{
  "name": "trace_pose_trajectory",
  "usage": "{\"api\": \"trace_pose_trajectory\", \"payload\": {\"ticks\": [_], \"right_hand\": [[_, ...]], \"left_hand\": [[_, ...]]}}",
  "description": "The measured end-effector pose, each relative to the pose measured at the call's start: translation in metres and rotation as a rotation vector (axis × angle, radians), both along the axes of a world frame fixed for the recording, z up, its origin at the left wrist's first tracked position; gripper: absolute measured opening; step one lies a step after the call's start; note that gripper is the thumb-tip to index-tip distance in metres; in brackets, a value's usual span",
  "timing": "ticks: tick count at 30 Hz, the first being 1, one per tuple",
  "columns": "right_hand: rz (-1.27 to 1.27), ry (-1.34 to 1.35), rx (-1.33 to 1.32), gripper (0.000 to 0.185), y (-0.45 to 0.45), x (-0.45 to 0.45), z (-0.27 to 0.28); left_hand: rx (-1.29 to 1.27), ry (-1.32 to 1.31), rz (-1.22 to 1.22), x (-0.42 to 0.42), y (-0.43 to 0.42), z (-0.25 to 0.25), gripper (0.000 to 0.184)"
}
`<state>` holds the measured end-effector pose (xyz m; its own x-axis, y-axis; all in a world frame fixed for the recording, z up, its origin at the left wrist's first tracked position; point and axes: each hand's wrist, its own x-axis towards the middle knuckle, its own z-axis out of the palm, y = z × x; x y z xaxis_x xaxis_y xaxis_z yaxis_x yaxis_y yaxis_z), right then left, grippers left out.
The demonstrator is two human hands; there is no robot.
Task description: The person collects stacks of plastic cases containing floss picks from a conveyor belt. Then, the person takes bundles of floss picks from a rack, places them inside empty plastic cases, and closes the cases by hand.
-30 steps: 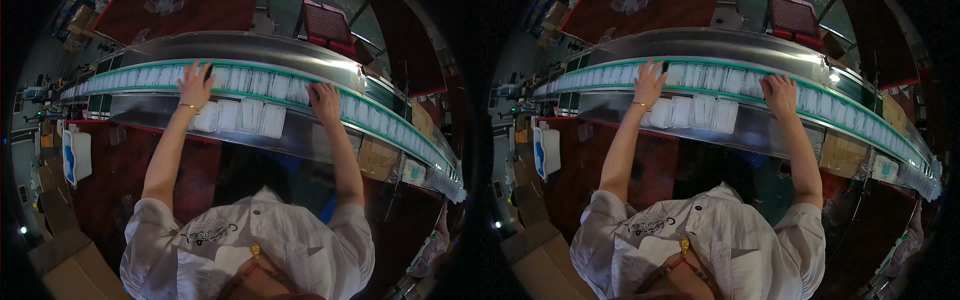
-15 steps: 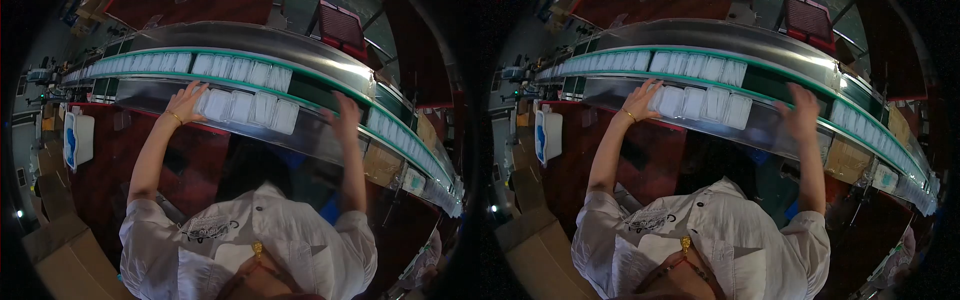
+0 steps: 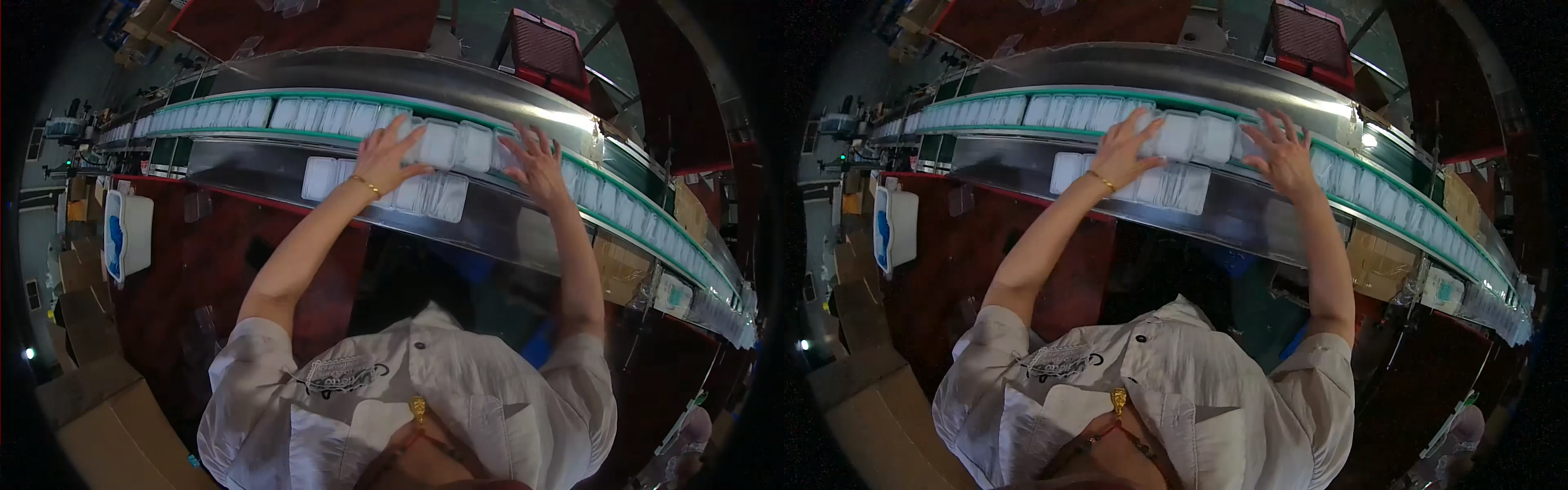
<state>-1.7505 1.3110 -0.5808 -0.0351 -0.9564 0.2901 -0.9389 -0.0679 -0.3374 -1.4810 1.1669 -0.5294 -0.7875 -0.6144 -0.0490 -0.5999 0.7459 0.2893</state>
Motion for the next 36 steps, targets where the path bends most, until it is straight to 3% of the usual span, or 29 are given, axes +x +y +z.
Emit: {"api": "trace_pose_trajectory", "payload": {"ticks": [2,3,4,7,9,11,13,16,18,21,23,26,27,30,32,34,36], "right_hand": [[-0.145,0.224,0.103,0.056,0.005,-0.032,-0.02],[-0.139,0.158,0.167,0.051,0.009,-0.032,-0.01],[-0.138,0.164,0.162,0.051,0.008,-0.032,-0.005],[-0.184,0.183,-0.007,0.048,0.021,-0.039,-0.006],[-0.374,-0.093,-0.233,0.044,0.041,-0.05,-0.009],[-0.535,-0.037,-0.279,0.039,0.063,-0.061,-0.008],[-0.719,-0.188,-0.035,0.032,0.094,-0.072,-0.011],[-0.763,-0.27,0.024,0.03,0.112,-0.084,-0.019],[-0.744,-0.209,0.051,0.03,0.127,-0.091,-0.007],[-0.748,-0.214,0.068,0.027,0.128,-0.096,-0.014],[-0.729,-0.209,0.109,0.025,0.135,-0.106,-0.01],[-0.809,-0.123,0.208,0.021,0.163,-0.147,-0.022],[-0.851,-0.132,0.15,0.022,0.179,-0.17,-0.04],[-1.017,-0.063,0.23,0.023,0.213,-0.219,-0.058],[-0.857,-0.225,-0.117,0.024,0.22,-0.224,-0.085],[-0.857,-0.64,0.027,0.036,0.193,-0.145,-0.053],[-0.658,-0.75,-0.018,0.056,0.177,-0.062,-0.043]], "left_hand": [[-0.139,0.042,0.046,-0.037,0.018,-0.027,0.064],[-0.275,0.076,0.094,-0.048,0.02,-0.035,0.06],[-0.224,0.085,0.113,-0.053,0.016,-0.04,0.057],[-0.313,-0.028,0.053,-0.055,0.016,-0.052,0.054],[-0.295,0.004,0.117,-0.047,0.024,-0.047,0.051],[-0.307,0.005,0.182,-0.04,0.037,-0.026,0.048],[-0.419,0.002,0.175,-0.03,0.055,-0.016,0.047],[-0.443,-0.131,-0.049,-0.041,0.075,-0.019,0.05],[-0.314,-0.211,-0.082,-0.06,0.086,-0.023,0.049],[-0.333,-0.132,-0.076,-0.046,0.07,-0.047,0.048],[-0.351,-0.025,0.453,-0.026,0.071,-0.034,0.05],[-0.226,0.177,0.633,0.056,0.03,-0.106,0.051],[-0.082,0.166,0.634,0.046,0.042,-0.097,0.053],[-0.07,0.266,0.623,0.034,0.059,-0.114,0.055],[-0.064,0.142,0.743,-0.002,0.086,-0.095,0.06],[-0.1,0.001,0.89,-0.035,0.112,-0.083,0.063],[-0.153,-0.051,1.037,-0.07,0.137,-0.079,0.064]]}}
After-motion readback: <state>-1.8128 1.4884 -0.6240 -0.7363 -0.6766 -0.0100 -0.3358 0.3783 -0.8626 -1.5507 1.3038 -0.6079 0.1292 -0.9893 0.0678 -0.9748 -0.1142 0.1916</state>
